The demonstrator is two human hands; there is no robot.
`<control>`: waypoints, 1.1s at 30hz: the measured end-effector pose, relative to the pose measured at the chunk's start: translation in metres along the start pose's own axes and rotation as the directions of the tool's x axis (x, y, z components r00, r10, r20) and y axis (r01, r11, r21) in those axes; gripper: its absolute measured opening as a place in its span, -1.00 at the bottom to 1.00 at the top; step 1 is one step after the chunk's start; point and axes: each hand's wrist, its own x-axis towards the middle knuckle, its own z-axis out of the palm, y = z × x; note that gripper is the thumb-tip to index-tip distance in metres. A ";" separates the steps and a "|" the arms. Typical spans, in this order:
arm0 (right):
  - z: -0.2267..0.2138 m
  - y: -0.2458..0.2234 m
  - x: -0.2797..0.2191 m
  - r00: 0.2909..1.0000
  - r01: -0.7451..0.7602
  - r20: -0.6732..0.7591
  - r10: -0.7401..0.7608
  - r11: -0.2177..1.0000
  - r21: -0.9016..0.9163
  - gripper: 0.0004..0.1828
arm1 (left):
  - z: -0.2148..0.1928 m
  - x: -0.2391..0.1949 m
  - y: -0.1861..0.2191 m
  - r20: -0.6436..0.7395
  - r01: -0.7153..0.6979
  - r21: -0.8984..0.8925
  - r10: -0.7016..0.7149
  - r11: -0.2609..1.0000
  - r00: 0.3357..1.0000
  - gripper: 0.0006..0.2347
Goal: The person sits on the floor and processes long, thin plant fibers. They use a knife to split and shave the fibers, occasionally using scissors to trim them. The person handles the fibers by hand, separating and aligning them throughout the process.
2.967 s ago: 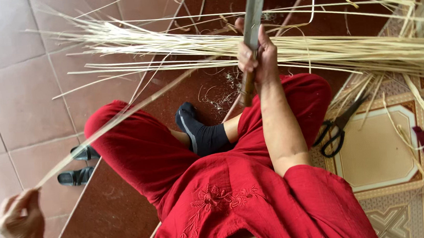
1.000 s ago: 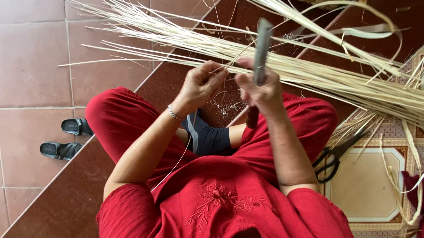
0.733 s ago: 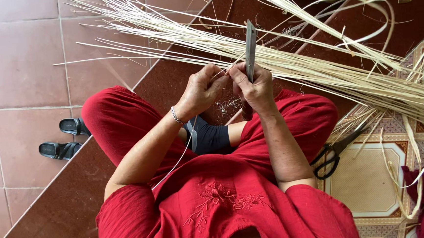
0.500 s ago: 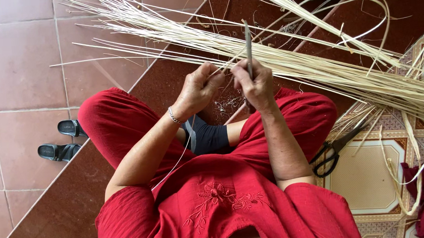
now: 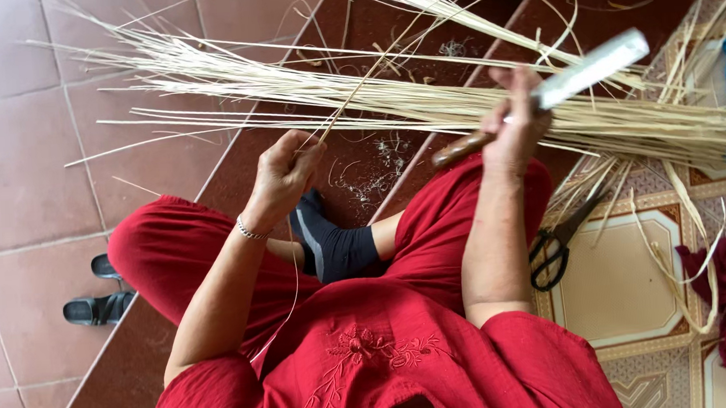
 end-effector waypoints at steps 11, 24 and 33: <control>0.072 0.032 -0.005 0.929 -0.097 0.366 0.060 0.992 0.085 -0.41 | 0.006 -0.006 0.001 0.103 0.044 -0.044 -0.039 0.998 0.994 -0.92; 0.040 0.037 0.012 0.969 -0.016 0.247 0.000 0.998 0.063 -0.84 | -0.012 0.003 0.028 0.061 0.169 -0.067 -0.165 0.983 0.984 -0.66; 0.071 0.041 0.008 0.926 -0.095 0.377 0.028 0.982 0.160 -0.74 | -0.010 0.003 0.015 0.096 0.212 -0.075 -0.205 0.974 0.974 -0.70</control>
